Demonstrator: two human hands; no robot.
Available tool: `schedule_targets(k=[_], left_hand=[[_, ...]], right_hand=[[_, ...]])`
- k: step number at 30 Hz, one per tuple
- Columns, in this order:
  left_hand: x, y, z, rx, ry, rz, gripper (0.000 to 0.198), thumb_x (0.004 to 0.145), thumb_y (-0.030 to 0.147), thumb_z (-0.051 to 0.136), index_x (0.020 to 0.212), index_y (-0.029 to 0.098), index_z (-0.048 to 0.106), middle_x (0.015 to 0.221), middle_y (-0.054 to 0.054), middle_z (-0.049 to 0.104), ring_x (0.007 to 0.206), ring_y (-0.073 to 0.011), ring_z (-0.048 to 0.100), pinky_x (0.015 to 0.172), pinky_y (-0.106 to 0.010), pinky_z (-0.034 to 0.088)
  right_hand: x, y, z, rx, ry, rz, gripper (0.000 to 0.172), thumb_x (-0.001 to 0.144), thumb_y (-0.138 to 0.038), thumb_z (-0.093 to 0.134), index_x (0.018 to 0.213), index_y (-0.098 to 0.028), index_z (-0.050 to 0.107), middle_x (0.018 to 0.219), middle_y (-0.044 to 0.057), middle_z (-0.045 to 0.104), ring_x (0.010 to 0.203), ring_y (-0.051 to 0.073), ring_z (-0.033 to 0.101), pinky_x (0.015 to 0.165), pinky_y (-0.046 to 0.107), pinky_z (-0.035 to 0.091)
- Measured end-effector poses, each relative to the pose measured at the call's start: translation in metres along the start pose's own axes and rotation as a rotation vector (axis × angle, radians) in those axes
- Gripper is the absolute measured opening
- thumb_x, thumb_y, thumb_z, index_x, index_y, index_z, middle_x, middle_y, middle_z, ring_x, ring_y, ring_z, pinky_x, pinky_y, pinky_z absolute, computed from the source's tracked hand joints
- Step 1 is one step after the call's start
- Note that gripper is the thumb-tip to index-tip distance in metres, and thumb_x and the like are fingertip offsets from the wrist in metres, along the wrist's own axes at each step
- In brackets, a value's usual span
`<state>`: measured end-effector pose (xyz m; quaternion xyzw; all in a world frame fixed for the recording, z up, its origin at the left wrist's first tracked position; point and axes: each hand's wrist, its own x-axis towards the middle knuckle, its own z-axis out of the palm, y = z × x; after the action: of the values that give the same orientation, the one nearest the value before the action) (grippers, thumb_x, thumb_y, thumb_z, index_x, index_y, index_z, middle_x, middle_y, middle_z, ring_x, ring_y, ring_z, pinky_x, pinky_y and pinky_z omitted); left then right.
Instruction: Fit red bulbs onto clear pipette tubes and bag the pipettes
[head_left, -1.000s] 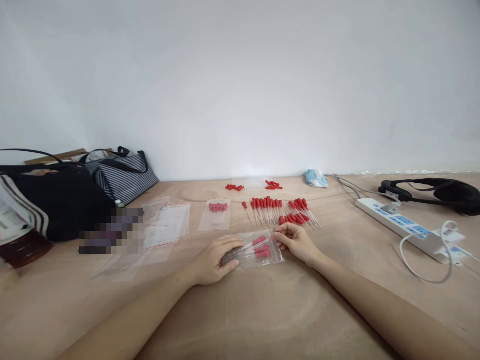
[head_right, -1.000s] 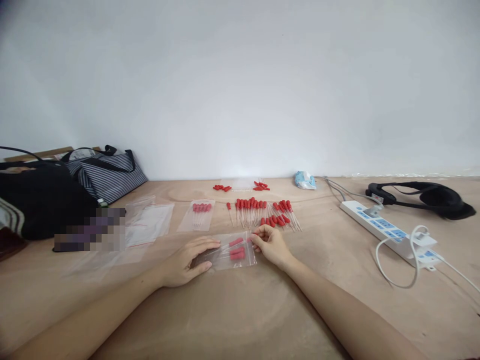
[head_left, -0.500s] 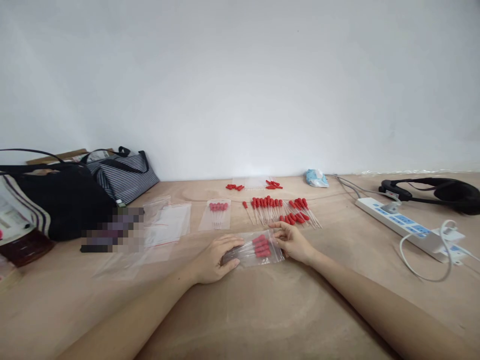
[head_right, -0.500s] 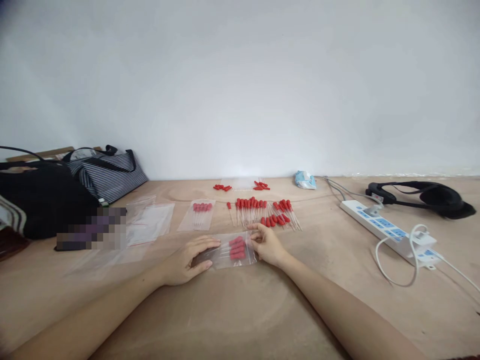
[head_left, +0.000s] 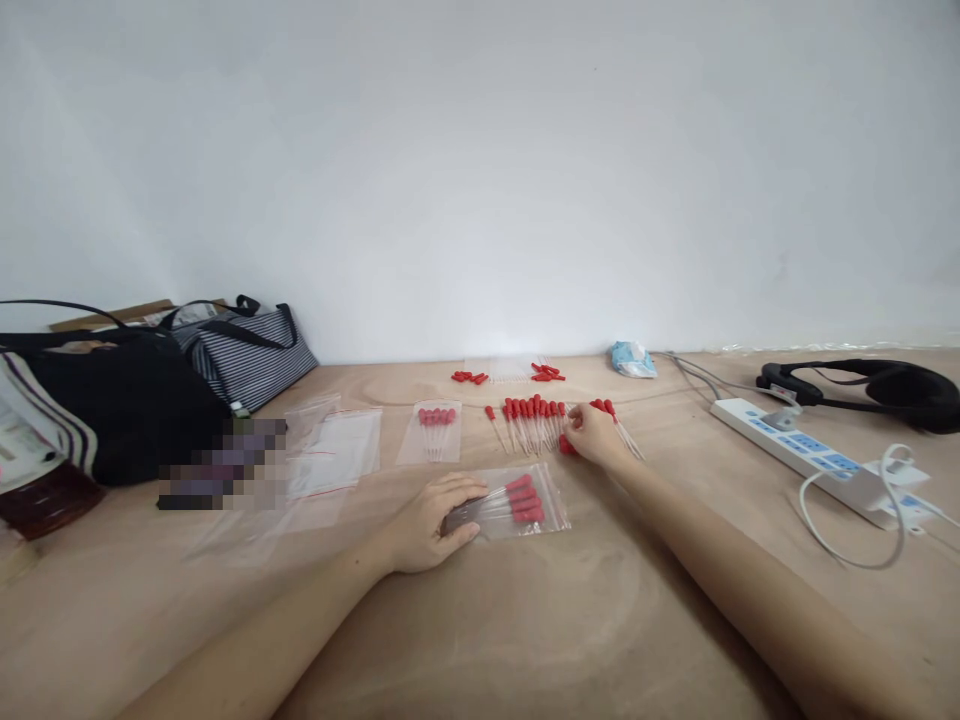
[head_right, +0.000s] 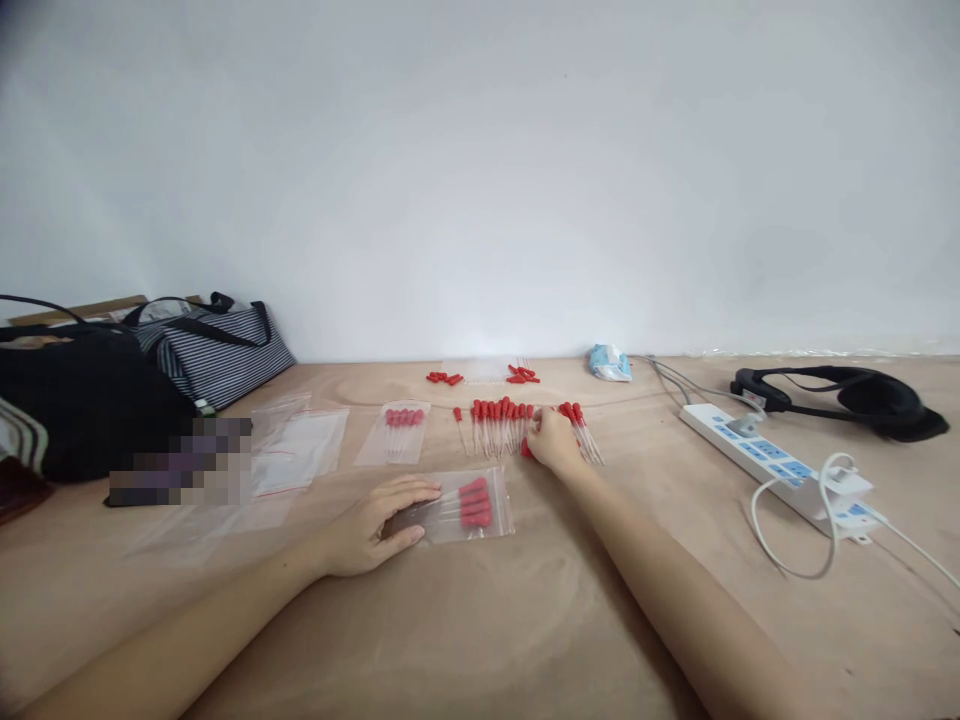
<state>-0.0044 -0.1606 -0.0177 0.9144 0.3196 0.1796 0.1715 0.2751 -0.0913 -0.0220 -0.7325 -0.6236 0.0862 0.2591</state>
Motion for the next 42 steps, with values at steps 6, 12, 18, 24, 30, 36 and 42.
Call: schedule_targets(k=[6,12,18,24,30,36,42], left_hand=[[0.000,0.002,-0.001,-0.010,-0.010,-0.001,0.037,0.078,0.025,0.051,0.114,0.018,0.049,0.118,-0.007,0.054,0.114,-0.0213,0.043,0.097,-0.040,0.034],[-0.001,0.000,0.000,-0.004,-0.007,-0.010,0.037,0.079,0.027,0.051,0.115,0.019,0.049,0.120,-0.006,0.052,0.115,-0.0210,0.042,0.098,-0.040,0.034],[0.000,-0.001,0.001,0.006,0.000,-0.002,0.037,0.078,0.027,0.050,0.115,0.020,0.049,0.120,-0.006,0.053,0.115,-0.0209,0.043,0.097,-0.039,0.034],[-0.001,0.000,0.000,-0.005,-0.002,-0.010,0.038,0.078,0.027,0.050,0.115,0.021,0.049,0.120,-0.006,0.053,0.114,-0.0210,0.043,0.097,-0.039,0.034],[-0.001,0.001,0.000,-0.014,0.004,-0.013,0.038,0.078,0.026,0.051,0.115,0.021,0.049,0.119,-0.005,0.053,0.114,-0.0214,0.043,0.098,-0.040,0.034],[0.000,0.003,-0.001,-0.003,-0.006,-0.023,0.037,0.078,0.026,0.050,0.115,0.021,0.050,0.120,-0.006,0.053,0.114,-0.0218,0.043,0.097,-0.040,0.034],[0.001,0.003,-0.001,0.005,-0.014,-0.022,0.038,0.078,0.026,0.051,0.115,0.020,0.049,0.121,-0.006,0.052,0.115,-0.0214,0.042,0.098,-0.040,0.034]], right_hand=[[0.022,-0.015,0.009,-0.082,-0.040,0.163,0.032,0.069,-0.015,0.051,0.100,-0.008,0.052,0.095,0.020,0.059,0.090,0.028,0.057,0.067,0.033,0.044],[0.025,-0.022,0.012,-0.089,-0.092,0.164,0.034,0.071,-0.008,0.046,0.104,-0.006,0.049,0.102,0.023,0.055,0.099,0.030,0.053,0.072,0.036,0.043],[0.015,-0.023,-0.007,-0.001,-0.077,0.091,0.044,0.074,-0.008,0.042,0.116,0.001,0.034,0.086,0.019,0.059,0.083,0.024,0.058,0.065,0.030,0.043],[-0.032,0.003,-0.009,0.647,-0.009,-0.120,0.058,0.078,-0.022,0.041,0.127,-0.016,0.013,0.067,-0.004,0.048,0.050,0.011,0.051,0.050,0.024,0.043],[-0.067,0.006,0.008,1.107,0.022,0.027,0.050,0.071,-0.030,0.052,0.110,-0.024,0.021,0.064,-0.007,0.048,0.050,0.013,0.055,0.048,0.027,0.048],[-0.071,0.000,0.012,1.281,-0.039,0.132,0.037,0.071,-0.036,0.054,0.093,-0.025,0.026,0.064,-0.005,0.053,0.055,0.016,0.060,0.057,0.035,0.053],[-0.073,0.001,0.009,1.363,-0.042,0.204,0.033,0.070,-0.030,0.056,0.086,-0.025,0.027,0.062,-0.005,0.056,0.055,0.015,0.061,0.058,0.034,0.053]])
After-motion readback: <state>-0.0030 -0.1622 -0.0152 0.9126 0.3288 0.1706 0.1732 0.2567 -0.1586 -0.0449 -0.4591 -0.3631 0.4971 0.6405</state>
